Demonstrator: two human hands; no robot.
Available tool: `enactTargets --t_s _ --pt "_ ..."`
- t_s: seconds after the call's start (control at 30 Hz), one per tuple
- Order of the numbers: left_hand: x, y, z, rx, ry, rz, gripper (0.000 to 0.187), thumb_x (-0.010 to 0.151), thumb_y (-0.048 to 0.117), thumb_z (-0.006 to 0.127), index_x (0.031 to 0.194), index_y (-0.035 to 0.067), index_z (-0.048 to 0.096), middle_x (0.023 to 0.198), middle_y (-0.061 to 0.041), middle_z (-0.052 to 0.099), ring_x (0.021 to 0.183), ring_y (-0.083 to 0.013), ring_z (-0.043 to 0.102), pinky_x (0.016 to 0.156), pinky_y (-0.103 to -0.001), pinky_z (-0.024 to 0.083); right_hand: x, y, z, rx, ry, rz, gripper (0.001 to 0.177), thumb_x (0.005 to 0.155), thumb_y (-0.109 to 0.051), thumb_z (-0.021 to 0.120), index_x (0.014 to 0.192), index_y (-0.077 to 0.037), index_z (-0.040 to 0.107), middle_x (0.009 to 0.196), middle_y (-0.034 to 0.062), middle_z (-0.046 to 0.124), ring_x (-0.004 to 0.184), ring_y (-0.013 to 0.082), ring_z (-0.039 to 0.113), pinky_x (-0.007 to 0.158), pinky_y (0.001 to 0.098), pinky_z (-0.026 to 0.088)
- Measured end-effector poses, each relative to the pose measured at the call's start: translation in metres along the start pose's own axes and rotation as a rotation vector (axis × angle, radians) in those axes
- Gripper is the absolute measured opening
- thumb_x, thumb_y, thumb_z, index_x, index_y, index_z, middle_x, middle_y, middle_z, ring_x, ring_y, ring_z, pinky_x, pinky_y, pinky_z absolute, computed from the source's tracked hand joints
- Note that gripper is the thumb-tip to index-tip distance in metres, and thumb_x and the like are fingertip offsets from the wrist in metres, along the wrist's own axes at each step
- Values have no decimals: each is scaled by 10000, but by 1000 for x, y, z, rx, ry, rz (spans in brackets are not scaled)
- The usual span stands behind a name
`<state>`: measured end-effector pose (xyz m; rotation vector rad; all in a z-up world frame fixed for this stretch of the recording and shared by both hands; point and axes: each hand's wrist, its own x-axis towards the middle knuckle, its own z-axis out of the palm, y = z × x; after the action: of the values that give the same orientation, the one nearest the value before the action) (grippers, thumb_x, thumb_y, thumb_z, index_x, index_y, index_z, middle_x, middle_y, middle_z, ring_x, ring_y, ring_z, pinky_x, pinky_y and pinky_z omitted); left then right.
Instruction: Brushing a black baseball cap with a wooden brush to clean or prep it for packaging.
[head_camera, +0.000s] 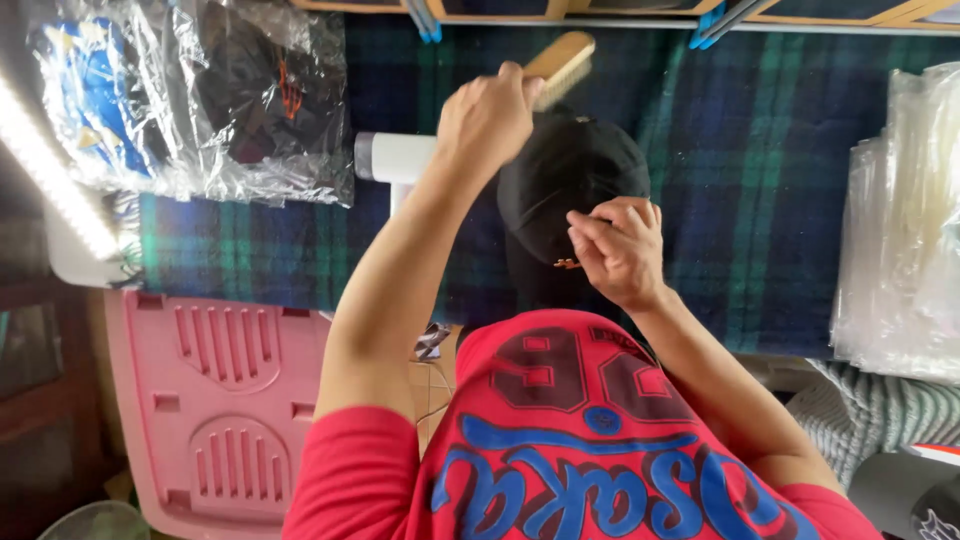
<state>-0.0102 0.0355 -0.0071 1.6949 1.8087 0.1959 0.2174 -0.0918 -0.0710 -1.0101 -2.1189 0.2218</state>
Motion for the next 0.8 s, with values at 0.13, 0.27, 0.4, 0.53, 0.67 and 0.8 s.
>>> enactTargets --t_s 0.13,0.27,0.4,0.53,0.67,0.8 --pt "-63 8 18 -57 134 233 365 1030 483 435 1009 136 545 844 -162 745 724 -497 676 546 -612 455 32 23 -9 141 189 110 138 1064 25 536 969 27 636 1027 214 714 931 379 669 876 462 482" --pt "-71 -88 102 -74 50 57 346 988 215 350 1241 149 576 1134 -155 620 858 -495 643 697 -614 487 39 57 5 81 -151 419 324 1086 -179 558 1330 -1 676 1286 169 604 1208 348 578 1020 469 467" --pt "-109 -169 176 77 -72 11 295 988 132 390 1166 61 613 956 -219 585 756 -556 631 644 -639 506 45 67 11 110 -245 342 334 1105 -212 547 1322 33 613 1273 221 512 1163 425 558 948 543 493" --pt "-141 -59 101 -540 160 -392 400 1054 433 351 1085 100 569 1060 -275 702 1032 -571 586 811 -608 400 74 60 4 22 -342 448 351 1078 -298 586 1286 -21 643 1375 197 486 1234 431 540 908 586 485" --pt "-141 -46 101 -690 200 -362 416 1025 465 348 1101 120 569 1049 -239 713 976 -530 627 806 -535 441 82 49 14 71 -500 491 486 1112 -393 430 1494 -118 552 1462 159 558 1311 402 508 960 559 448" --pt "-145 -101 140 -523 -92 -525 524 1056 480 285 1094 44 572 1100 -310 686 994 -530 638 833 -561 476 82 51 17 -2 -499 533 570 1102 -496 338 1504 -143 535 1445 157 580 1269 405 555 879 572 491"
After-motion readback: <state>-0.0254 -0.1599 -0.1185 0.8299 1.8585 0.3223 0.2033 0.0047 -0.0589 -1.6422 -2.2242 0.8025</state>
